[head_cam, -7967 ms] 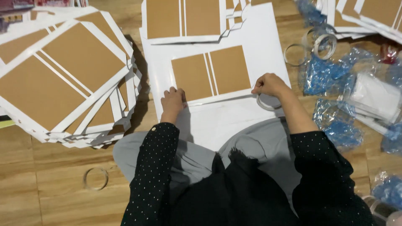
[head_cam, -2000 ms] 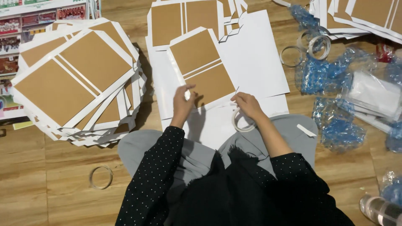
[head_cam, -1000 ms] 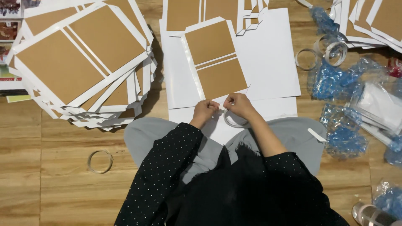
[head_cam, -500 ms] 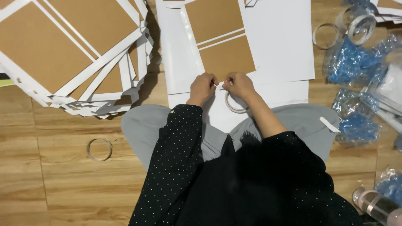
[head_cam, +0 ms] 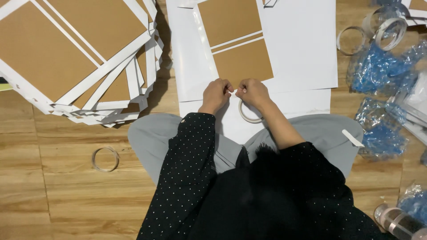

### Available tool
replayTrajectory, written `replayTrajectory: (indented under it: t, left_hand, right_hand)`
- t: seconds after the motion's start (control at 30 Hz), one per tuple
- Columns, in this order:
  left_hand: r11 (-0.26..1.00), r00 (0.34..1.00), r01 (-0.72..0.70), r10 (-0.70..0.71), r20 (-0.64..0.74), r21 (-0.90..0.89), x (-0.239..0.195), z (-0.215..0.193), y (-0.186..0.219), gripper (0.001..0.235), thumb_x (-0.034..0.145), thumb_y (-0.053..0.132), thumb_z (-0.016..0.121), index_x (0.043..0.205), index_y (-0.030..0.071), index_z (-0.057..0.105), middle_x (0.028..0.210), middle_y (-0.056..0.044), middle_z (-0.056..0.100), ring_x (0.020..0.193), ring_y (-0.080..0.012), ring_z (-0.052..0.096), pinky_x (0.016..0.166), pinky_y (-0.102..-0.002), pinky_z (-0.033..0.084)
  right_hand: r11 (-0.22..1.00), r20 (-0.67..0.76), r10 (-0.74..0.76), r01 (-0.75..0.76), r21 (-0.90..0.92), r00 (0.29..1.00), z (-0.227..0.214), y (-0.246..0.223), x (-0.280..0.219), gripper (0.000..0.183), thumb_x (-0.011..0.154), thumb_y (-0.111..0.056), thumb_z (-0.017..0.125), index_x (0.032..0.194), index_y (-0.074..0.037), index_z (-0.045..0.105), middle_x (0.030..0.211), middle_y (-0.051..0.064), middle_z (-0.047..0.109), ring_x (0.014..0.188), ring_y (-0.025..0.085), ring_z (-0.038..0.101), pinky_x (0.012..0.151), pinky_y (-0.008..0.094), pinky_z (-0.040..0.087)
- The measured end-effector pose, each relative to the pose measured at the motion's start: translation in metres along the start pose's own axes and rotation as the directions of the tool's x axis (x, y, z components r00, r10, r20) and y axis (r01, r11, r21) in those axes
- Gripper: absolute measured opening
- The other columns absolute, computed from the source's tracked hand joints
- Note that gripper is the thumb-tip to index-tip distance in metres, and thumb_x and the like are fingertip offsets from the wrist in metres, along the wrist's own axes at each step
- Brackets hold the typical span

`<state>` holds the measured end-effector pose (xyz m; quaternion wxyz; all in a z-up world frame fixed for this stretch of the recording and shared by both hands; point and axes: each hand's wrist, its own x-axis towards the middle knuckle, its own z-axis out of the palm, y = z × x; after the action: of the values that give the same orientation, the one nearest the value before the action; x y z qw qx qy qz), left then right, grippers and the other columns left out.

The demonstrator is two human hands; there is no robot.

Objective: Applying double-sided tape to cardboard cutouts

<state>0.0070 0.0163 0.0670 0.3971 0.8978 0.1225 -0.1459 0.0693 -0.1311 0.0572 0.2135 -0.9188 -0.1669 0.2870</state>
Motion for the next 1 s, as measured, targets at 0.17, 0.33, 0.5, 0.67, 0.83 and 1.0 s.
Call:
replayTrajectory:
  t: [0.17,0.33,0.5,0.67,0.83,1.0]
  left_hand:
    - [1.0,1.0,-0.004,0.004,0.021,0.001,-0.001,-0.001,0.0,0.01,0.072,0.009,0.066,0.081,0.014,0.064,0.079,-0.007,0.055,0.085,-0.0292,0.055,0.079,-0.039,0.045]
    - [1.0,1.0,-0.015,0.015,0.01,-0.004,-0.002,-0.002,0.002,0.01,0.072,0.007,0.066,0.08,0.013,0.064,0.077,-0.008,0.055,0.084,-0.0295,0.055,0.078,-0.039,0.046]
    - [1.0,1.0,-0.017,0.017,0.016,0.02,-0.004,-0.006,0.007,0.01,0.073,0.007,0.066,0.081,0.012,0.064,0.078,-0.009,0.055,0.084,-0.03,0.056,0.077,-0.04,0.046]
    - [0.996,1.0,0.014,-0.015,0.005,0.093,0.0,0.002,0.008,0.011,0.071,0.016,0.07,0.078,0.013,0.061,0.08,-0.007,0.053,0.085,-0.0307,0.056,0.076,-0.04,0.049]
    - [0.972,0.999,0.053,-0.05,-0.02,0.227,0.011,0.019,0.003,0.013,0.069,0.015,0.071,0.078,0.014,0.061,0.08,-0.007,0.054,0.083,-0.0301,0.057,0.072,-0.041,0.051]
    - [0.939,0.997,0.081,-0.08,-0.018,0.335,0.022,0.026,0.002,0.027,0.072,0.012,0.07,0.097,0.011,0.062,0.084,-0.009,0.056,0.086,-0.0296,0.058,0.073,-0.042,0.052]
  right_hand:
    - [1.0,0.042,-0.003,0.002,0.03,0.999,-0.008,-0.006,-0.003,0.012,0.069,-0.024,0.062,0.075,-0.015,0.065,0.073,0.007,0.064,0.082,0.033,0.062,0.072,0.044,0.048]
    - [0.999,0.036,0.0,-0.001,0.036,0.999,-0.002,0.0,0.002,0.011,0.067,-0.025,0.064,0.072,-0.016,0.065,0.071,0.005,0.064,0.08,0.031,0.063,0.071,0.043,0.049]
    - [1.0,0.043,0.003,-0.004,0.016,0.999,0.0,0.0,0.006,0.01,0.066,-0.025,0.064,0.072,-0.016,0.066,0.071,0.004,0.064,0.08,0.031,0.063,0.071,0.043,0.049]
    - [0.996,-0.004,-0.013,0.012,-0.085,1.0,0.002,-0.006,0.001,0.013,0.073,-0.024,0.059,0.076,-0.013,0.065,0.074,0.01,0.064,0.081,0.033,0.063,0.07,0.043,0.05]
    - [0.957,-0.013,-0.047,0.041,-0.287,0.999,0.003,-0.008,0.003,0.014,0.071,-0.025,0.059,0.078,-0.016,0.067,0.074,0.008,0.064,0.079,0.031,0.064,0.069,0.042,0.051]
    - [0.896,0.029,-0.107,0.109,-0.431,0.994,-0.018,-0.019,-0.013,0.017,0.069,-0.028,0.066,0.082,-0.017,0.067,0.073,0.007,0.064,0.078,0.029,0.065,0.068,0.04,0.051]
